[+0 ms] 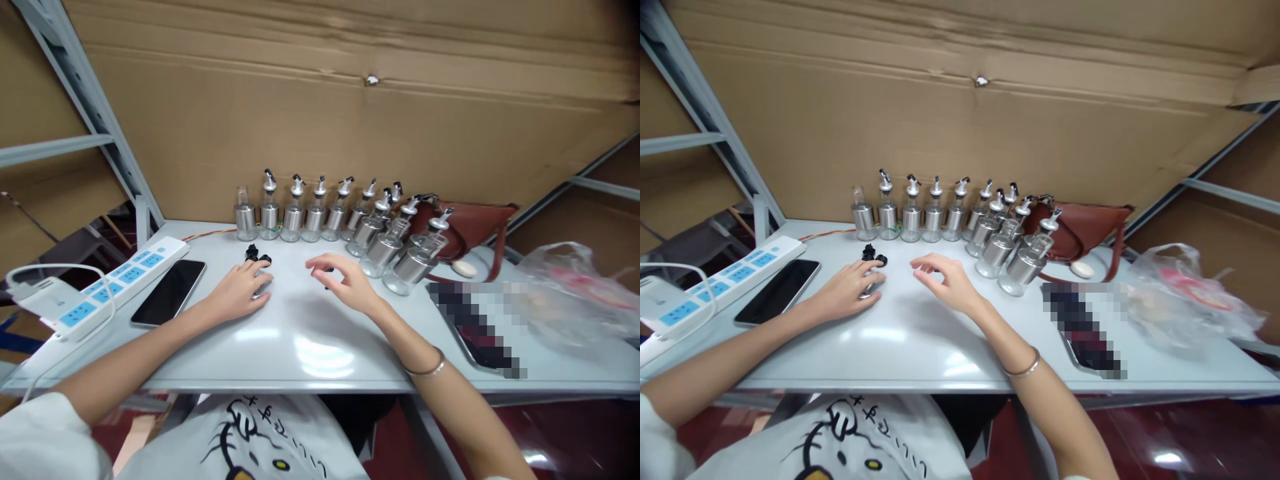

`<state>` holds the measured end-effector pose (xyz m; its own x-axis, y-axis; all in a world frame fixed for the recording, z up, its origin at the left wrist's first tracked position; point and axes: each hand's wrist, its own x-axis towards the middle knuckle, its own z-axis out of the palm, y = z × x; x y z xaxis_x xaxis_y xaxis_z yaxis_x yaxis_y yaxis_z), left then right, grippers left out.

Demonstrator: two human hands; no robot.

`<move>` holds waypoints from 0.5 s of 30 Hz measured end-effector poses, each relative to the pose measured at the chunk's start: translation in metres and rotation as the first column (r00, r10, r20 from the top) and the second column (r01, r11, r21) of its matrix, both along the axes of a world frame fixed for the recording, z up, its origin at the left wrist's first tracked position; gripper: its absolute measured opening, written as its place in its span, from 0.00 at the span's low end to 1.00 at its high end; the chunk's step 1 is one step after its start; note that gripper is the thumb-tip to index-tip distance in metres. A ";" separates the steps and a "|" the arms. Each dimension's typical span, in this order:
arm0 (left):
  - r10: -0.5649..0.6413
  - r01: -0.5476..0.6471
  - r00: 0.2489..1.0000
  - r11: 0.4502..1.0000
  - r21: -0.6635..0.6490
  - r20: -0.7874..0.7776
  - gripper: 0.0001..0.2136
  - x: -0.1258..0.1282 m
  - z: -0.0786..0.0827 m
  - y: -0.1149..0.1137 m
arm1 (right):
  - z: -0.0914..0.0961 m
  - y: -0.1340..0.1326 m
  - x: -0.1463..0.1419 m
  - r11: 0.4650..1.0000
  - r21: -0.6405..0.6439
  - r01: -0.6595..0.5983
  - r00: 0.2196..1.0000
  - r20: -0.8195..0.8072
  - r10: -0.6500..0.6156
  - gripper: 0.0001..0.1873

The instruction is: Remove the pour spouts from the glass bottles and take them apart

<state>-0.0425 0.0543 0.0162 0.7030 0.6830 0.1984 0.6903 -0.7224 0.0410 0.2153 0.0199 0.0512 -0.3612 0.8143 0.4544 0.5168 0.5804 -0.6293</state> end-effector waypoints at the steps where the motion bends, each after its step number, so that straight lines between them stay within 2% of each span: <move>1: 0.002 -0.002 1.000 1.000 0.008 0.010 0.15 -0.001 0.000 0.001 | 0.001 0.002 0.003 0.996 0.065 0.059 0.998 -0.041 -0.056 0.12; 3: 0.002 -0.003 1.000 1.000 0.025 0.028 0.15 -0.002 -0.001 0.002 | 0.003 0.007 0.010 0.961 0.203 0.187 0.979 -0.121 -0.164 0.11; 5: 0.001 -0.003 0.999 0.999 0.038 0.046 0.14 -0.002 -0.001 0.003 | 0.007 0.011 0.019 0.872 0.357 0.335 0.937 -0.220 -0.271 0.10; 6: 0.000 -0.003 0.998 0.999 0.044 0.059 0.14 -0.002 -0.001 0.003 | 0.010 0.012 0.025 0.800 0.429 0.419 0.903 -0.285 -0.320 0.09; 8: -0.004 -0.002 0.996 0.998 0.058 0.091 0.14 -0.002 0.000 0.002 | 0.017 0.015 0.045 0.607 0.531 0.591 0.803 -0.452 -0.387 0.09; 11: 0.007 -0.019 0.992 0.996 0.092 0.129 0.15 -0.002 0.002 0.001 | 0.026 0.021 0.092 0.300 0.521 0.799 0.601 -0.691 -0.402 0.11; 12: 0.016 -0.030 0.990 0.994 0.103 0.138 0.15 -0.001 0.003 0.001 | 0.027 0.024 0.112 0.226 0.486 0.844 0.535 -0.737 -0.414 0.12; 13: 0.025 -0.041 0.989 0.993 0.112 0.147 0.15 -0.001 0.003 0.001 | 0.026 0.027 0.131 0.194 0.429 0.882 0.469 -0.767 -0.437 0.11; 14: 0.031 -0.050 0.987 0.992 0.118 0.155 0.15 -0.001 0.003 0.001 | 0.024 0.031 0.150 0.202 0.353 0.914 0.406 -0.789 -0.462 0.10; 15: 0.035 -0.055 0.986 0.992 0.118 0.164 0.15 -0.001 0.003 0.000 | 0.021 0.035 0.168 0.289 0.260 0.921 0.379 -0.768 -0.517 0.09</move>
